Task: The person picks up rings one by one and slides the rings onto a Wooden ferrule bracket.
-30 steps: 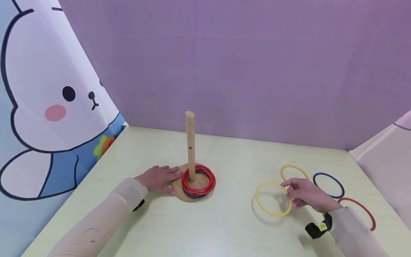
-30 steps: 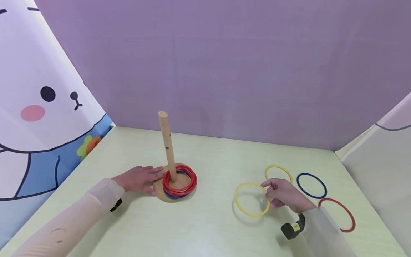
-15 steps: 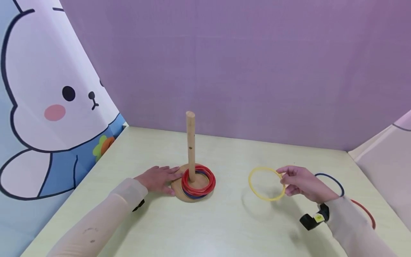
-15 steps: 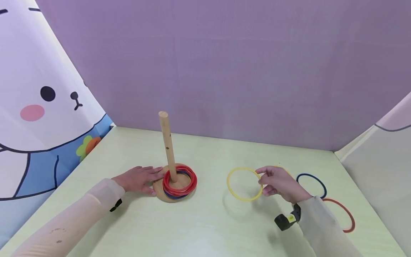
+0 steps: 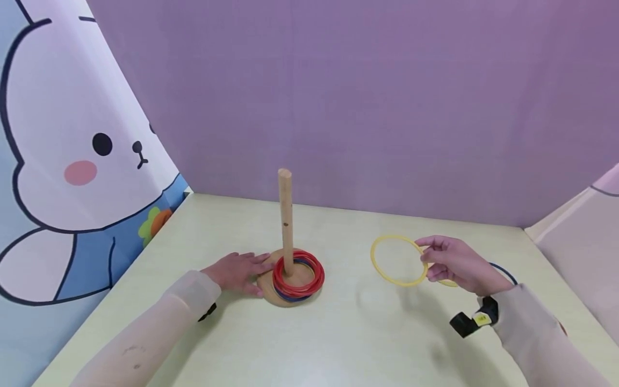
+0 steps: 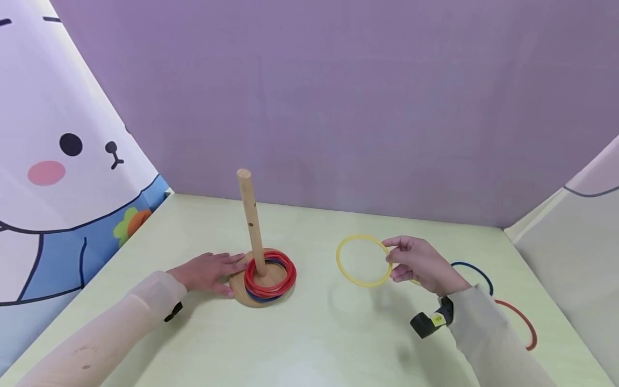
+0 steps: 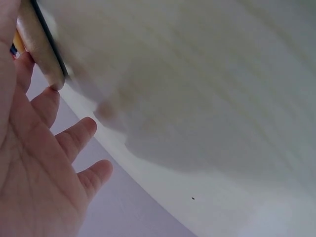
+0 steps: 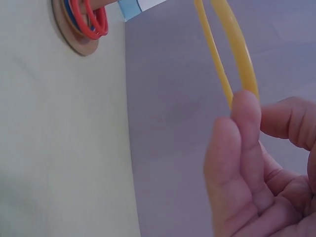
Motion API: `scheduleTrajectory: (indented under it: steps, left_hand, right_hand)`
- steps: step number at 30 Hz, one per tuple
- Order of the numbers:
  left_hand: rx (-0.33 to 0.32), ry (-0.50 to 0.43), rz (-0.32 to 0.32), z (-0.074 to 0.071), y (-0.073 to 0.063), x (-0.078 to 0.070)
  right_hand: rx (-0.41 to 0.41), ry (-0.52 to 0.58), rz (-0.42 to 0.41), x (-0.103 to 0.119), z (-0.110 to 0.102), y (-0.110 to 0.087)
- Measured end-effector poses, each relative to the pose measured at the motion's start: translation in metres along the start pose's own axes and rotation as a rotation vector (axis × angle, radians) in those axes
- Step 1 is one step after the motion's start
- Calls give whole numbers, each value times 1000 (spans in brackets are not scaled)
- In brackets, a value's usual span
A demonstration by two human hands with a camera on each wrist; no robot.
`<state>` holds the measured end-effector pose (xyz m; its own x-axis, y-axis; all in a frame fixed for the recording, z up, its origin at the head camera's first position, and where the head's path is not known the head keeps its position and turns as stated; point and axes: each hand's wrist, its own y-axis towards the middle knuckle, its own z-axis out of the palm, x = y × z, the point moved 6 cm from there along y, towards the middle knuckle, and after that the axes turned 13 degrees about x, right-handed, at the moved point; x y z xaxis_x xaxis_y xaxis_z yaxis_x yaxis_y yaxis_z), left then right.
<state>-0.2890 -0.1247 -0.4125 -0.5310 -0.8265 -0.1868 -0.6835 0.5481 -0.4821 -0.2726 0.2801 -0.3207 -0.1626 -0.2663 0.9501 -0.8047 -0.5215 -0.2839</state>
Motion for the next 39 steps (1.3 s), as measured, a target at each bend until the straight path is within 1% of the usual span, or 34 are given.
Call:
scheduleTrajectory:
  steps: [4, 7, 12, 14, 18, 22, 28, 31, 34, 39]
  left_hand:
    - [1, 7, -3, -1, -2, -3]
    - [-2, 27, -12, -2, -3, -2]
    - [-16, 70, -2, -4, -3, 0]
    - [-18, 81, -8, -5, -4, 2]
    - [-7, 69, -23, -6, -6, 5]
    - [3, 64, -18, -3, -7, 5]
    - [-3, 59, -9, -1, -8, 3]
    - [4, 79, -20, -1, -9, 3]
    - [13, 99, -26, -1, -7, 3]
    - [24, 94, -19, 1, -5, 2]
  right_hand:
    - [-17, 9, -23, 8, 1, -1]
    - [-26, 9, -34, 15, 3, 1]
    - [-33, 15, -60, 31, 5, 4]
    - [-35, 10, -70, 38, 7, 5]
    - [-32, 0, -69, 49, 11, 6]
    - [-32, -1, -64, 60, 14, 5]
    - [-65, -54, -55, 81, 18, 4]
    - [-72, -44, -78, 92, 21, 6]
    - [-73, -11, -108, 102, 24, 9]
    - [-86, 41, -144, 116, 30, 12]
